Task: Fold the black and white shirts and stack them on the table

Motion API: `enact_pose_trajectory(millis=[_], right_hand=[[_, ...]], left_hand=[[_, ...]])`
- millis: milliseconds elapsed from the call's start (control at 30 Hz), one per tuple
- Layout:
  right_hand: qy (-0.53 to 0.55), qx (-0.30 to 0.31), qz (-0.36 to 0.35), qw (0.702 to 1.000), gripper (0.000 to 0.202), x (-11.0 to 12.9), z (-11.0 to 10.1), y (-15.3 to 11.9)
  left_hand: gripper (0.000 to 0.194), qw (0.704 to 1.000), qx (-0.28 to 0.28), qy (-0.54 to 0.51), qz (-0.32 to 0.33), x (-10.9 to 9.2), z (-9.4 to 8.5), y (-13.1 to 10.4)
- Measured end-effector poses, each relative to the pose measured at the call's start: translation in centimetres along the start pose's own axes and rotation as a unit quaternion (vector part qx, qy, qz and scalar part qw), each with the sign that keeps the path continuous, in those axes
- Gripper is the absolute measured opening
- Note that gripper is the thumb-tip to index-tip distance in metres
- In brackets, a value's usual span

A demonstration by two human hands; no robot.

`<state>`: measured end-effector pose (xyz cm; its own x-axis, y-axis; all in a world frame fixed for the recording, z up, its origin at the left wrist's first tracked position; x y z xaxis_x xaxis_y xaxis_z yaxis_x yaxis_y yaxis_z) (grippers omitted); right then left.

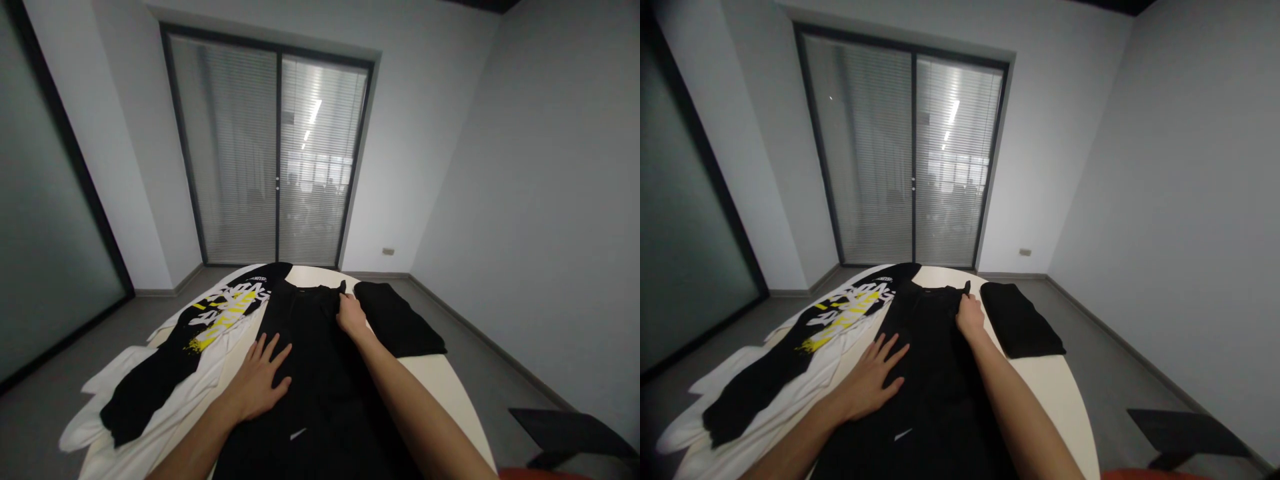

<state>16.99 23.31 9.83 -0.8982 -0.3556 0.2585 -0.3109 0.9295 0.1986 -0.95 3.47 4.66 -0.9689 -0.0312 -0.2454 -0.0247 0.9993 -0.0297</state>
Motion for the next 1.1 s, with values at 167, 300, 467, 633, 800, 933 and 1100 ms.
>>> enact_pose_trajectory(millis=[167, 300, 467, 633, 800, 933, 1100], right_hand=[[-0.029, 0.013, -0.028, 0.999, 0.057, 3.5, -0.3, -0.5], [-0.043, 0.027, -0.054, 0.997, 0.056, 6.0, 0.2, -0.9], [-0.049, 0.039, -0.082, 0.995, 0.058, 8.6, 1.4, -1.5], [-0.039, 0.071, -0.111, 0.990, 0.064, 10.1, 3.2, -1.5], [-0.023, 0.095, -0.132, 0.986, 0.066, 10.2, 4.9, -1.6], [-0.019, 0.082, -0.116, 0.990, 0.063, 9.4, 4.7, -1.8], [-0.028, 0.110, -0.086, 0.990, 0.057, 7.6, 4.6, -2.9]], left_hand=[[0.068, 1.000, -0.010, 0.004, 0.007, 0.1, 0.0, 0.1], [0.067, 1.000, -0.013, 0.000, 0.008, 0.0, 0.0, 0.1], [0.067, 1.000, -0.011, 0.005, 0.006, 0.0, -0.1, 0.0], [0.067, 1.000, -0.019, 0.008, 0.012, 0.1, 0.1, 0.2], [0.067, 0.999, -0.027, -0.005, 0.017, 0.2, 0.2, 0.4], [0.066, 0.999, -0.032, 0.000, 0.018, 0.1, 0.1, 0.8], [0.065, 0.997, -0.080, 0.007, 0.019, -0.4, -1.1, 1.1]])
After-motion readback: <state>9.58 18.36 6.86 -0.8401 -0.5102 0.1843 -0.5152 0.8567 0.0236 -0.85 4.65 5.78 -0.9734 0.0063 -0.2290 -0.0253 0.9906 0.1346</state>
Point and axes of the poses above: each hand's wrist, its own y-axis towards the middle knuckle, its own z-axis out of the palm, x = y × z, the point moved 10 cm from there along y, towards the middle knuckle, and after that the axes turned 6 degrees about -z, right-handed, at the moved point
